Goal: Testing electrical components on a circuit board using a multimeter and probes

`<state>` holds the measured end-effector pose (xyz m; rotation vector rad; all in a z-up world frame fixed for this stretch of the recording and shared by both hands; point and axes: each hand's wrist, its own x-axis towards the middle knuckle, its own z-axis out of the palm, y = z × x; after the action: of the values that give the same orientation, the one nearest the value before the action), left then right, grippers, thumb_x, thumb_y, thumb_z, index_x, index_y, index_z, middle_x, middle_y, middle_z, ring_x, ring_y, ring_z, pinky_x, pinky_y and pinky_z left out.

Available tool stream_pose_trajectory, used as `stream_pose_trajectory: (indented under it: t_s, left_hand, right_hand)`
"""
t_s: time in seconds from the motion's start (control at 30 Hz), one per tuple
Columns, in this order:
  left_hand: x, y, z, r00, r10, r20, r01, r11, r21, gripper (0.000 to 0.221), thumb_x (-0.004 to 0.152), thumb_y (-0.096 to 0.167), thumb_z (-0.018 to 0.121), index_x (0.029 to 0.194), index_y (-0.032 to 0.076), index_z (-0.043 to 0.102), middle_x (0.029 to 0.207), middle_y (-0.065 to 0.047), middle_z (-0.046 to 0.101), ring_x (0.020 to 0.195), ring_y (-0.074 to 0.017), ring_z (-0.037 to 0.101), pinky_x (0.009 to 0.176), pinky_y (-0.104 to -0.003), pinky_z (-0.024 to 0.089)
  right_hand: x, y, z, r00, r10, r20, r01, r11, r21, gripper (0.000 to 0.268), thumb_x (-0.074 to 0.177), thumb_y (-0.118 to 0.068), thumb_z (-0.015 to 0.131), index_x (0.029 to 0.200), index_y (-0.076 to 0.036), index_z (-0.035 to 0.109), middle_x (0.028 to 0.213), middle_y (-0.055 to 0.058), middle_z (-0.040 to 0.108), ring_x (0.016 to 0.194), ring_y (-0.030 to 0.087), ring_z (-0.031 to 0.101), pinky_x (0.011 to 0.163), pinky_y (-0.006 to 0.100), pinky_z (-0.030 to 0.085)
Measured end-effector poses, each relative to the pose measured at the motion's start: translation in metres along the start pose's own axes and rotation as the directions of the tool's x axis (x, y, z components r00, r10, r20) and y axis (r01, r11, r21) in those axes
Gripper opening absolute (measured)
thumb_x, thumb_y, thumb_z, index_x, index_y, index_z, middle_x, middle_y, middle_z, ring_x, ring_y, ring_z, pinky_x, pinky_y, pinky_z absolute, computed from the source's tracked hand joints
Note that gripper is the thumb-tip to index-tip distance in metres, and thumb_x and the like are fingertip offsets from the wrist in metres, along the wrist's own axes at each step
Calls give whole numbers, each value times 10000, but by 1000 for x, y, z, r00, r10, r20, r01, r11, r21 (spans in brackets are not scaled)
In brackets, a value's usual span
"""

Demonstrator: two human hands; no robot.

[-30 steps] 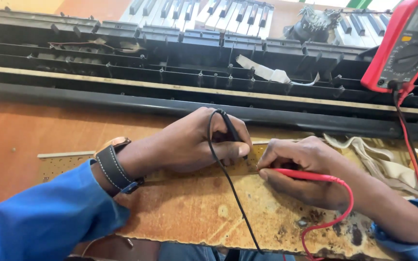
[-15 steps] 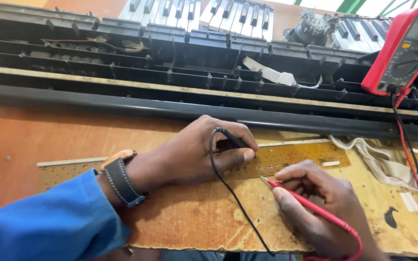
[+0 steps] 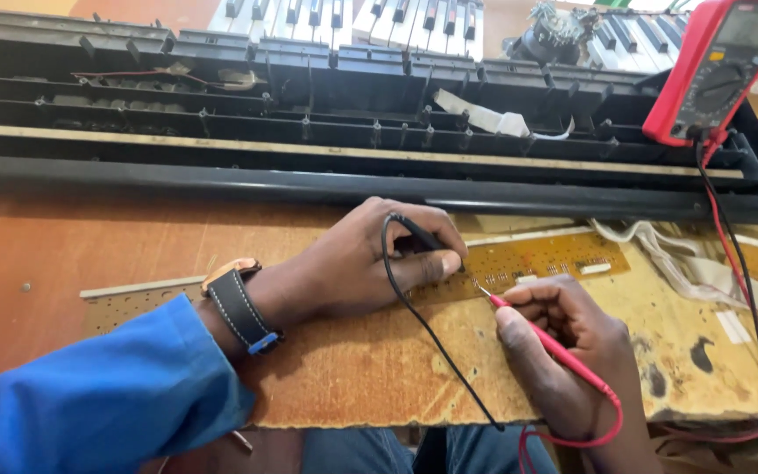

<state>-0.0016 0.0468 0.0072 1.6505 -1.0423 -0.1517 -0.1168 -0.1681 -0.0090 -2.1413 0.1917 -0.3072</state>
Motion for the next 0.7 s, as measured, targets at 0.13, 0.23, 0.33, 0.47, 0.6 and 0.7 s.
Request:
stream_pose_trajectory:
  t_s: [0.13,0.23,0.33,0.47,0.6,0.7]
  left_hand:
    - [-1,3,1,1000,-5,-6,6,1000,20,147,963,200,630,909,98,722,833,14,716,771,-87,617,722,-279,501]
    - [-1,4,1,1000,-9,2,9,998,57,165,968,239,636,937,110,732,846,17,725,768,-88,613,718,-273,492]
    - [-1,4,1,1000,-17,5,16,999,35,154,974,216,632,927,104,727,823,17,701,748,-88,577,697,-270,475]
    - [-2,3,0,999,-34,26,33,999,42,175,978,249,621,937,114,724,848,19,713,777,-100,599,729,-283,492]
    - [-4,4,0,999,-40,31,39,999,32,156,981,222,629,928,106,718,837,15,706,759,-92,588,706,-273,485]
    - [-7,7,1,997,-66,26,65,998,16,147,981,217,623,939,117,722,848,28,719,794,-77,602,747,-274,494]
  right_hand:
    - [-2,-5,1,995,-99,4,99,992,-82,119,858,-194,728,932,-105,755,778,-10,734,623,64,645,583,215,519]
    - [-2,-6,0,988,-153,11,153,982,-115,115,867,-203,713,923,-105,738,808,-3,738,618,74,654,572,224,540]
    - [-1,-5,-1,988,-147,41,150,985,-89,132,869,-212,702,931,-104,746,799,0,730,621,73,646,563,219,523]
    - [-1,-4,-2,988,-148,52,154,978,-141,163,874,-257,711,932,-113,759,759,-7,730,589,65,626,525,221,492]
    - [-6,-6,4,998,-68,0,68,991,-118,151,857,-245,738,922,-113,774,769,-18,737,622,66,629,560,226,468]
    - [-15,-18,15,998,-31,-49,25,992,-125,96,862,-199,744,890,-109,759,691,0,732,563,78,617,484,216,495]
